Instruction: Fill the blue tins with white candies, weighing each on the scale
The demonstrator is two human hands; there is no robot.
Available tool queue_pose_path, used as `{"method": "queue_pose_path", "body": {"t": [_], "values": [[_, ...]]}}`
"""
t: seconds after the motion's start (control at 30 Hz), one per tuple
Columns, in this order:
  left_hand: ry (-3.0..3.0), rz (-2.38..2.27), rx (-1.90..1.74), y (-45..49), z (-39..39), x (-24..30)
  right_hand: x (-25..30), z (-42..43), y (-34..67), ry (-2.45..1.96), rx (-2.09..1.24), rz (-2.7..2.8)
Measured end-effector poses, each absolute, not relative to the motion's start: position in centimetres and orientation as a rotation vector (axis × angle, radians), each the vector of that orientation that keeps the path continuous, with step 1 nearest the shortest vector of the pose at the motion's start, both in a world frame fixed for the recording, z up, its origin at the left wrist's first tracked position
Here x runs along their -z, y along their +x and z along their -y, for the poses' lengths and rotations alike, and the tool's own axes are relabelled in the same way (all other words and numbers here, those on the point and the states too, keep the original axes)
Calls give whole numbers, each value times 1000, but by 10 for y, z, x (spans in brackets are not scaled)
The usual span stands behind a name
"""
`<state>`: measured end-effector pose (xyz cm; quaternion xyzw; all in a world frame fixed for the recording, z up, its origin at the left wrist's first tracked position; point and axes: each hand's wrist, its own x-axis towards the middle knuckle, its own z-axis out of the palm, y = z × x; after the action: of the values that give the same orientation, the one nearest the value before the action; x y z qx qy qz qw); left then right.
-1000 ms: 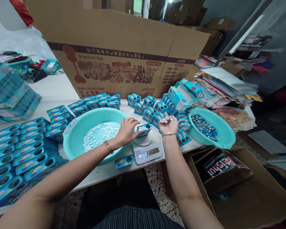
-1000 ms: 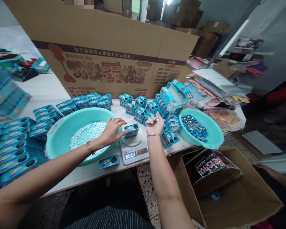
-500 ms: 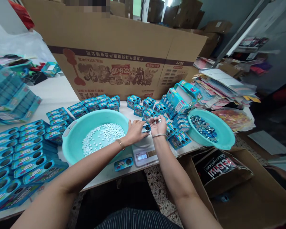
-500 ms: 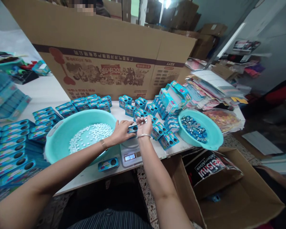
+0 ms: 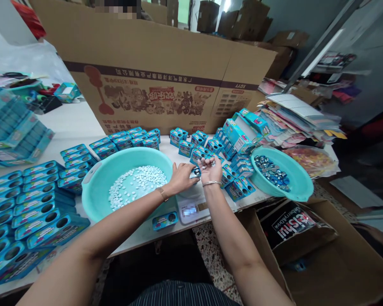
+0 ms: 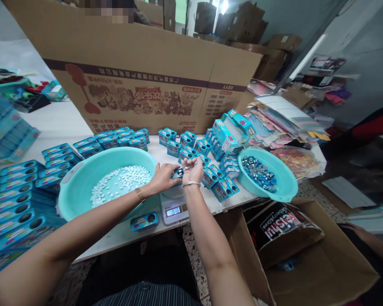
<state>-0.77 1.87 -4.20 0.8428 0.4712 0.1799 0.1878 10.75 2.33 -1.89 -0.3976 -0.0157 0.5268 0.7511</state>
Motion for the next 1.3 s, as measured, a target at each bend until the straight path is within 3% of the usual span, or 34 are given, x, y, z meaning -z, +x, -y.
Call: {"method": "queue_pose_path", "body": {"t": [0.27, 0.67, 1.3], "values": [[2360, -1318, -498, -13, -19, 39, 16, -24, 141, -652, -1350, 34], [2434, -1256, -747, -71, -17, 23, 19, 36, 217, -443, -1192, -7], [2675, -1230, -469, -49, -17, 11, 53, 36, 200, -460, -1230, -99]]}}
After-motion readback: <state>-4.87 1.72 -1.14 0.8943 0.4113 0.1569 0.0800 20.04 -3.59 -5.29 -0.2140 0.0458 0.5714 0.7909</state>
